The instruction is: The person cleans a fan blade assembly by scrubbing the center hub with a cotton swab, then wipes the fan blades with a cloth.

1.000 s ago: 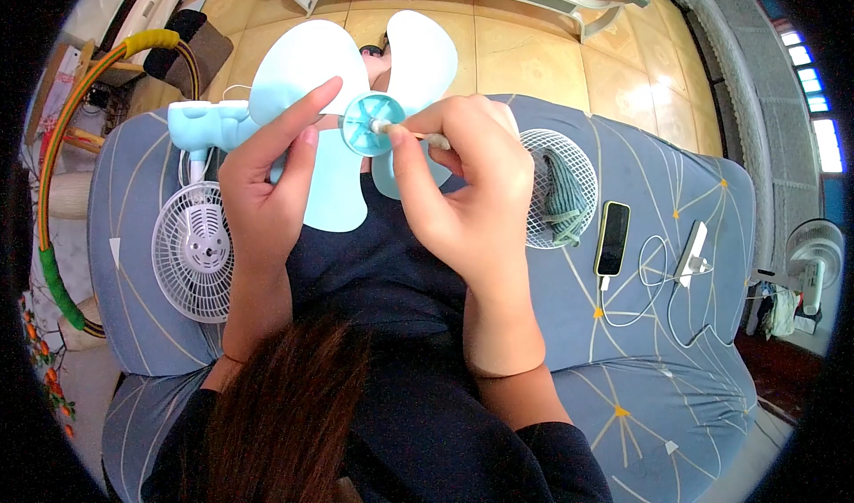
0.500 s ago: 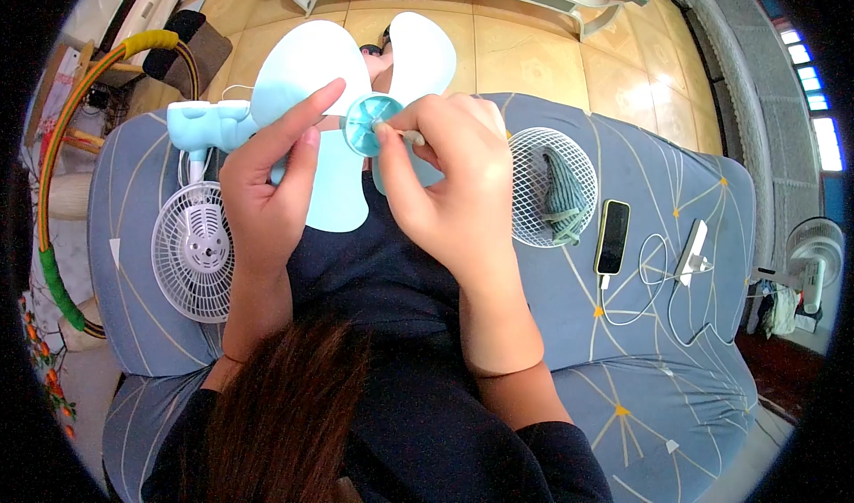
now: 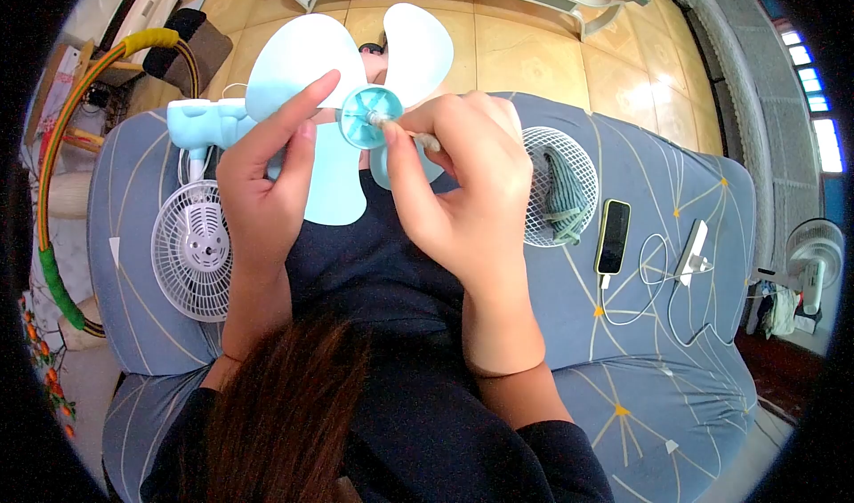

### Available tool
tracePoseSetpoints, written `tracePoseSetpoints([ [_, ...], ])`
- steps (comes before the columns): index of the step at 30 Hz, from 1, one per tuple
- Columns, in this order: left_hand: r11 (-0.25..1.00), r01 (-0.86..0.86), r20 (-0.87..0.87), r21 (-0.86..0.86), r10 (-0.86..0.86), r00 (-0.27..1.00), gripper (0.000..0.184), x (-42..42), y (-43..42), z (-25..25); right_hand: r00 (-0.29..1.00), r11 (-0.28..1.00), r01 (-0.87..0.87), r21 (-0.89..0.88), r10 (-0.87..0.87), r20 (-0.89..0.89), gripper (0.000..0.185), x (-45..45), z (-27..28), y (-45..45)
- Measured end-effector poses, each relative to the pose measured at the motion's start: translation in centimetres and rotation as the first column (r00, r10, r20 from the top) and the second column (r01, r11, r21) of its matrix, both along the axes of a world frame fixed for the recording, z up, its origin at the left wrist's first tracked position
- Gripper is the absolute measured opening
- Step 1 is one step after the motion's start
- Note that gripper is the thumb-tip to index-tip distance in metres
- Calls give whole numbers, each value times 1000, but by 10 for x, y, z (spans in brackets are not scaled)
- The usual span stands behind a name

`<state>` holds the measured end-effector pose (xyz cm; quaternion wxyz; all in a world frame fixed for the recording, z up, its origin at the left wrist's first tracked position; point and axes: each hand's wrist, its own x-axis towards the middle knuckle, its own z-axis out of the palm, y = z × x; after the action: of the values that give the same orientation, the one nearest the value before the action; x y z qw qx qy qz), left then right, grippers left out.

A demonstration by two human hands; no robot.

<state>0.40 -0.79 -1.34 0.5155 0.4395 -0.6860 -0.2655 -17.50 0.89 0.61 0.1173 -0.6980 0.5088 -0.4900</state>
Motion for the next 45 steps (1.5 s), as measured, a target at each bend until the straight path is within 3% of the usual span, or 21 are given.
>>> tracePoseSetpoints([
  [8, 999, 21, -40, -45, -22, 999, 45, -3, -2, 1, 1000, 1000, 8, 24, -8, -1, 8, 1, -2, -2],
  [11, 1000, 9, -73, 25, -7, 997, 45, -3, -1, 3, 1000, 1000, 21, 16, -21, -23, 7, 0, 1, 0],
  [14, 1000, 26, -25, -14, -26, 999, 46, -4, 0, 5, 989, 1000, 2, 23, -6, 145, 10, 7, -8, -6],
  [21, 998, -11, 39, -67, 14, 999, 36, 0, -4, -4, 999, 999, 0, 46, -2, 43, 7, 0, -1, 0],
  [25, 1000, 14, -32, -27, -14, 999, 43, -3, -1, 0, 999, 1000, -27, 9, 27, 36, 8, -1, -6, -3],
  [32, 999, 24, -46, -29, -26, 999, 47, -1, -2, 1, 980, 998, 38, 41, -45, 192, 9, 8, -3, -1],
  [35, 1000, 17, -88, 6, -16, 996, 46, -1, -2, 0, 982, 995, 43, 92, -58, 178, 9, 5, 7, 3],
  [45, 999, -4, 8, -38, 4, 1000, 36, 1, -1, -3, 1000, 1000, 1, 28, -2, 28, 7, 0, 0, 0],
])
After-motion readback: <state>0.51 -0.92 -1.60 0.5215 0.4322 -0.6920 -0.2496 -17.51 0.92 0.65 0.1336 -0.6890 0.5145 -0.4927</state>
